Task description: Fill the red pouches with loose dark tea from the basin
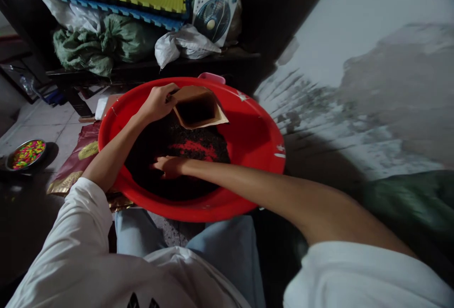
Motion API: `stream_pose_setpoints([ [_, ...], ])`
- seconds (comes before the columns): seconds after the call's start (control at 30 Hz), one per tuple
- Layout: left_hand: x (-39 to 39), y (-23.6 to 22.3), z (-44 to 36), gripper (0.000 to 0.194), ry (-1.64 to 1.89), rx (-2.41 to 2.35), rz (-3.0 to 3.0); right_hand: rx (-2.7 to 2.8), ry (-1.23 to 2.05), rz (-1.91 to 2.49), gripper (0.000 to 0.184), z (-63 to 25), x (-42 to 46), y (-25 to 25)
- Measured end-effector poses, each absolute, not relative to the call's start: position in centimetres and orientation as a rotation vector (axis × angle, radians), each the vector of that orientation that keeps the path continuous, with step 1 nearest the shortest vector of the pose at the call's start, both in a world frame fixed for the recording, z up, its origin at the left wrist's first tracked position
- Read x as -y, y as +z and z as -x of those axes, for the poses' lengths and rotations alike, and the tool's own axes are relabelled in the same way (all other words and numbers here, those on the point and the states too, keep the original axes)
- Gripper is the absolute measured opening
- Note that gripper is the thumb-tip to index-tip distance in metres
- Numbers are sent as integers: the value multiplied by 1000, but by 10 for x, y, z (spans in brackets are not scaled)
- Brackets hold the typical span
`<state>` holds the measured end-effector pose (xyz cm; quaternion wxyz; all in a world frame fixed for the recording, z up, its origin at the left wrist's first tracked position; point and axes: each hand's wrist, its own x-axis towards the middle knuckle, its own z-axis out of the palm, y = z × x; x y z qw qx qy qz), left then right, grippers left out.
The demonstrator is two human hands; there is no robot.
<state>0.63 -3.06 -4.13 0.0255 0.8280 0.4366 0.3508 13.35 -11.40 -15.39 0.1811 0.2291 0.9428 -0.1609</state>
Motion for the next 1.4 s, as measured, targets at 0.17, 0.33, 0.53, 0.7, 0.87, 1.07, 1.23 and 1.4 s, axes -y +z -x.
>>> stream_pose_setpoints([
  [0.17, 29, -43, -6, 29, 1133, -1260, -2595, -2780, -360, -596, 67, -162, 127, -119],
  [0.33, 28, -46, -8, 31, 1159, -1212, -2618, -2939, -274, -732, 62, -188, 133, -82],
  [0.53, 29, -45, -10, 30, 1146, -1201, -2621, -3206, -432, -686, 44, -214, 114, -49],
  [0.7, 25, -46, -6, 20, 1188, -1199, -2587, -3391, -305, -943, 33, -236, 79, -26],
  [0.87, 20, -50, -3, 25, 1271, -1167, -2533, -3281, 39, -1497, 61, -237, 61, -27],
  [1.07, 18, -48, -1, 25, 1202, -1253, -2543, -3377, 21, -1172, 44, -210, 107, -39],
  [1.23, 14, -47, -1, 29, 1202, -1284, -2528, -3015, -417, -624, 59, -180, 135, -85],
  [1.4, 18, -45, -1, 27, 1160, -1282, -2510, -2650, -625, -473, 58, -160, 152, -135],
])
